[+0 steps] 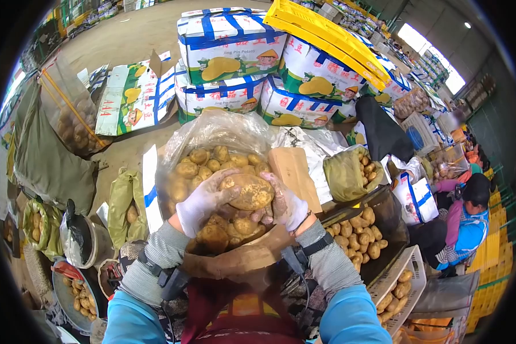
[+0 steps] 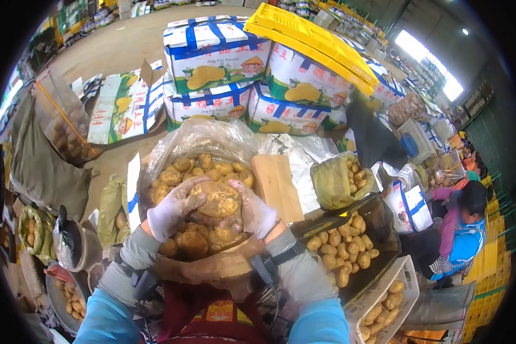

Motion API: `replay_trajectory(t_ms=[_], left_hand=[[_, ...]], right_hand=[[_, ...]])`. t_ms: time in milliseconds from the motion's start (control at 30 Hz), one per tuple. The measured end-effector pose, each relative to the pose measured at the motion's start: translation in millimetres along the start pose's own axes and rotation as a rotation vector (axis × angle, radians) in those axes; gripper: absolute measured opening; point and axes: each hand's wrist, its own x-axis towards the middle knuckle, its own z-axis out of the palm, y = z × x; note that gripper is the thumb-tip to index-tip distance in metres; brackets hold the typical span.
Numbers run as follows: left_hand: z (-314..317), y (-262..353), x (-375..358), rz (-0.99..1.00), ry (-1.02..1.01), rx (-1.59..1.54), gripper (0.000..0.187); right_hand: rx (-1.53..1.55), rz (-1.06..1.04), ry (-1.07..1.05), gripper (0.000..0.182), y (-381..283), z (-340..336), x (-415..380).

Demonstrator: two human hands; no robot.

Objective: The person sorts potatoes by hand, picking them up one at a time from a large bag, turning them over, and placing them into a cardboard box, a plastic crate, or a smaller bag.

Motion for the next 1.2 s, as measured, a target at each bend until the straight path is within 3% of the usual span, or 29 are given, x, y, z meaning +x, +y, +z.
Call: replay_trajectory(t_ms=[100, 200, 300, 400, 467, 533, 567, 600, 700, 900, 1000, 1033, 1200], left_hand=[[-8, -3, 2, -0.017, 0.01, -0.004, 0.049], [-4, -2, 0, -0.054, 0.079, 0.012, 0.048], [-6, -4, -1, -0.057, 0.086, 0.005, 0.047], [-10, -4, -3, -0.112, 0.105, -0.138, 0.045], [-18, -12, -3, 0.319, 0.006, 0.326, 0.044], [-18, -12, -3, 0.309, 0.039, 0.31, 0.044], [-14, -9, -2, 0.085, 0.118, 0.061, 0.044], [-11, -8, -1, -0.142, 0.194, -0.188, 0.045], [-7, -12, 4, -0.098, 0.296, -0.015, 0.046], [-5, -7, -1, 0.022, 0.19, 0.099, 0.046], [-13, 3, -11, -0.031, 0.082, -0.212, 0.047], [-13, 6, -13, -0.022, 0.059, -0.226, 0.047], [-10, 8, -16, -0.016, 0.043, -0.289, 0.049]], right_hand=[[0.096, 0.178, -0.149, 0.054, -14, 6, 2], [-0.115, 0.135, 0.008, 0.056, -19, 21, -5], [-0.238, 0.093, -0.009, 0.061, -24, 24, -11], [-0.378, -0.001, -0.026, 0.071, -17, 18, -8], [-0.653, -0.397, 0.003, 0.081, -6, 14, 1], [-0.829, -0.537, 0.05, 0.086, -8, 26, 2], [-0.873, -0.475, 0.084, 0.086, -12, 33, -2], [-0.881, -0.459, 0.098, 0.083, -12, 36, -2], [-0.833, -0.504, 0.098, 0.073, -1, 29, 8], [0.02, -0.411, 0.301, 0.026, -3, -7, 24], [-0.11, -0.331, 0.429, 0.021, -10, -23, 26], [-0.108, -0.293, 0.353, 0.03, -12, -25, 22], [-0.339, -0.496, 0.177, 0.049, -16, 27, 4]])
